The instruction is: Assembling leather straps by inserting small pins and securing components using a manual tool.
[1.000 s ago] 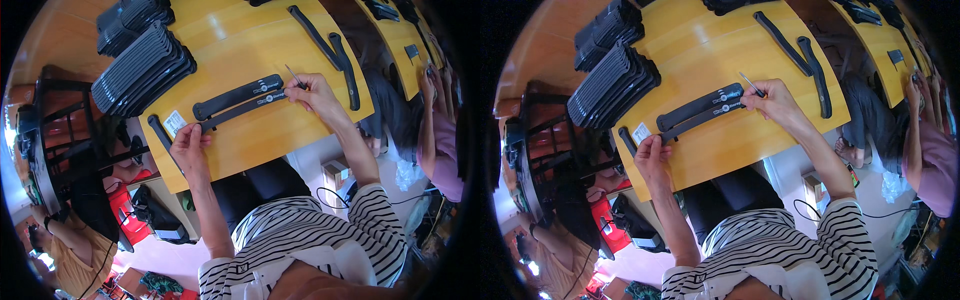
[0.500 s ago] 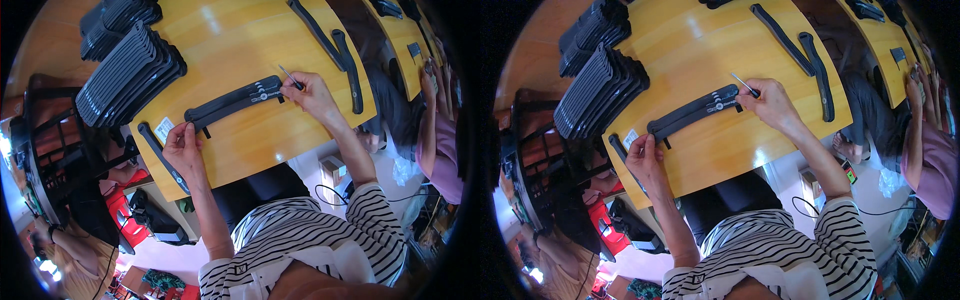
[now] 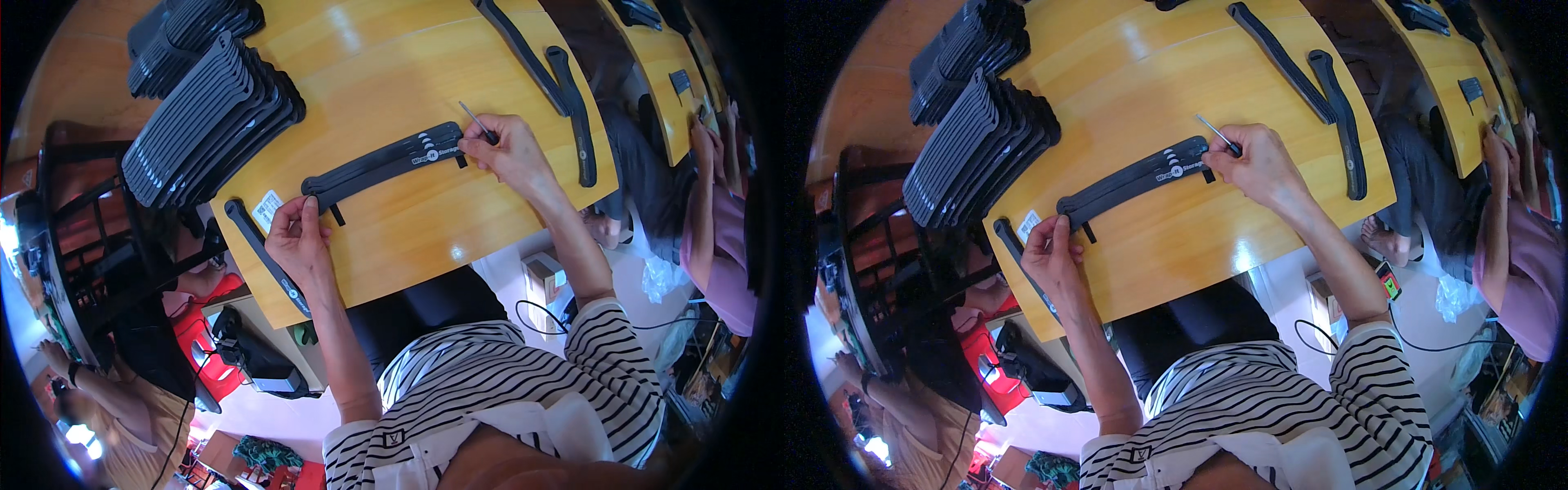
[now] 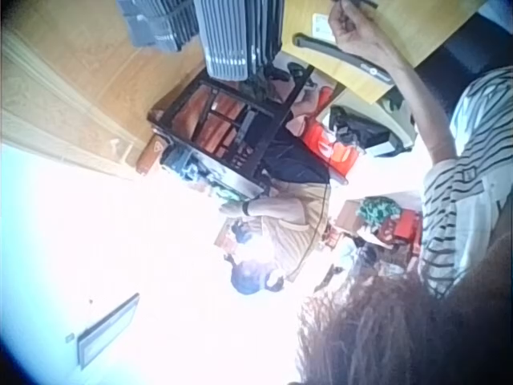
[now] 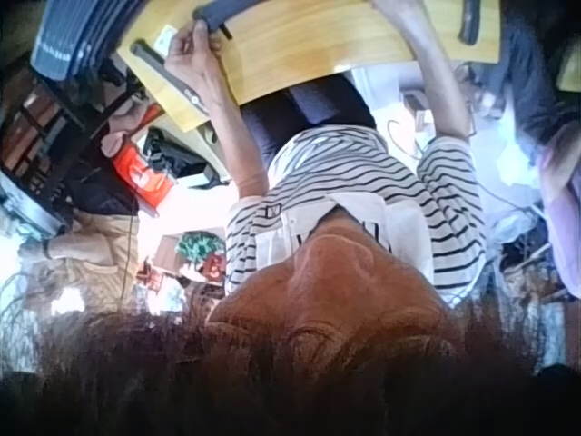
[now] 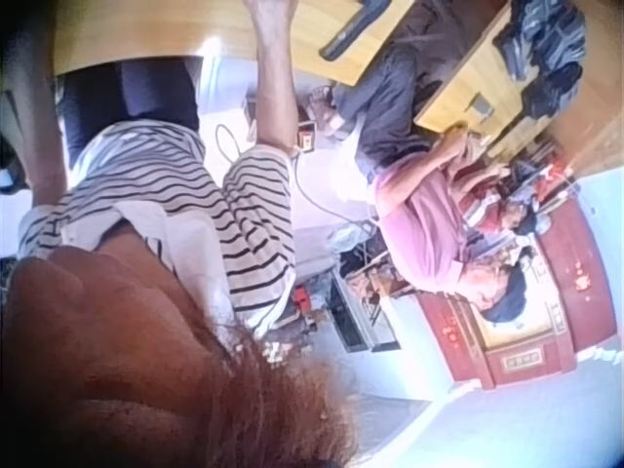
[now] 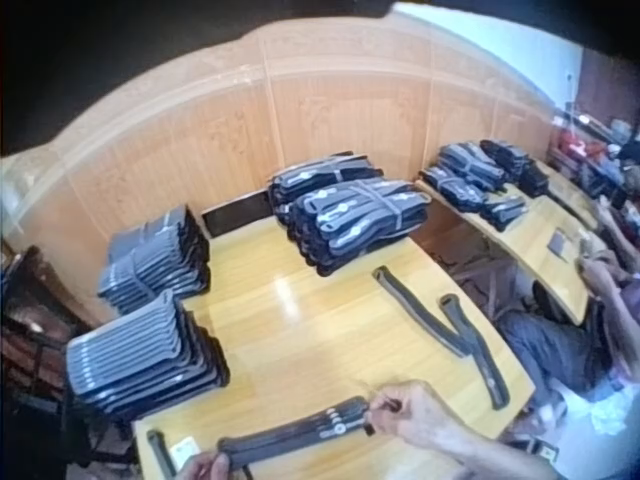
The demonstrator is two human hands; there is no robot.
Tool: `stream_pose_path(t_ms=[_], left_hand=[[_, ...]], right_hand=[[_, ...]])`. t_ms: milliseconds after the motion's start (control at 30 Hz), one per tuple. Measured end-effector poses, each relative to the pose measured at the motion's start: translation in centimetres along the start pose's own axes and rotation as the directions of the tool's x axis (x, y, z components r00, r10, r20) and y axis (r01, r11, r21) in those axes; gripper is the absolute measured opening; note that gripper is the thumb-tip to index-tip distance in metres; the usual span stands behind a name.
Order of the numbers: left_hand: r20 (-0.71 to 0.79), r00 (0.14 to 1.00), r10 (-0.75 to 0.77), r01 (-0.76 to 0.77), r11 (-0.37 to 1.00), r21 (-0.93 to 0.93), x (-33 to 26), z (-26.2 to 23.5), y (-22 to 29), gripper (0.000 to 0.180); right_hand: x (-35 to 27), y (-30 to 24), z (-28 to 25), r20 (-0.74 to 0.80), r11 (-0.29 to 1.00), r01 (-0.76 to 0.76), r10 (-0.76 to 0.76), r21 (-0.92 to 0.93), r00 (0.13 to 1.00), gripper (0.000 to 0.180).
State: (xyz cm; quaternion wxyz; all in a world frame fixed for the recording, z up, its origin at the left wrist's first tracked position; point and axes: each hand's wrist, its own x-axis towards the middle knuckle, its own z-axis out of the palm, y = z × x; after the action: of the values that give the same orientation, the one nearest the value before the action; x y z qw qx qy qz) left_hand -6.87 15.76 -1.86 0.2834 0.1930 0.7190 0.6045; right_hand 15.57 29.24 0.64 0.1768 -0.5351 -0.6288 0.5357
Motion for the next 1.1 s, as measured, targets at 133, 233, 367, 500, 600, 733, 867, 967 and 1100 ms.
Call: stream_pose_path(t_ms=[133,233,367,500,600,733,867,967,1100], left_hand=[[-0.012,1.000,-0.010,0.011,1.000,0.009,-0.1,0.1,0.2,0.008],[-0.020,0.999,-0.030,0.030,1.000,-0.010,-0.1,0.2,0.2,0.008],[-0.002,1.000,-0.002,0.001,1.000,-0.028,0.1,0.1,-0.2,0.007],[-0.003,1.000,0.010,-0.010,1.000,-0.027,0.2,-0.1,-0.3,0.006],[-0.007,1.000,0.013,-0.013,1.000,-0.020,0.3,-0.3,-0.3,0.006],[-0.003,0.999,-0.033,0.033,0.998,-0.049,0.0,0.1,0.0,0.006],[0.000,1.000,-0.027,0.027,0.999,-0.020,0.1,0.1,-0.1,0.006],[0.007,0.999,-0.032,0.032,0.999,-0.013,0.0,0.2,0.2,0.006],[-0.017,1.000,-0.025,0.025,1.000,-0.002,0.0,0.0,0.0,0.006]], right_hand=[[0.1,-0.3,0.1,-0.006,1.000,-0.010,0.010,-0.004,1.000,0.011],[0.0,-0.4,0.0,0.005,1.000,-0.026,0.026,0.009,1.000,0.011],[0.1,-0.3,-0.1,0.002,1.000,-0.010,0.010,0.000,1.000,0.011],[0.1,-0.4,0.1,0.002,1.000,-0.005,0.005,-0.017,1.000,0.011],[0.3,-0.4,0.4,0.007,1.000,-0.005,0.005,0.011,1.000,0.011],[0.4,0.5,0.2,0.011,1.000,0.018,-0.018,0.014,1.000,0.012],[0.2,-0.1,0.1,-0.017,0.999,0.008,-0.008,-0.045,1.000,0.011],[0.2,-0.1,0.2,-0.019,1.000,0.010,-0.011,-0.024,1.000,0.011],[0.2,0.0,0.4,-0.018,1.000,0.027,-0.027,0.007,0.999,0.011]])
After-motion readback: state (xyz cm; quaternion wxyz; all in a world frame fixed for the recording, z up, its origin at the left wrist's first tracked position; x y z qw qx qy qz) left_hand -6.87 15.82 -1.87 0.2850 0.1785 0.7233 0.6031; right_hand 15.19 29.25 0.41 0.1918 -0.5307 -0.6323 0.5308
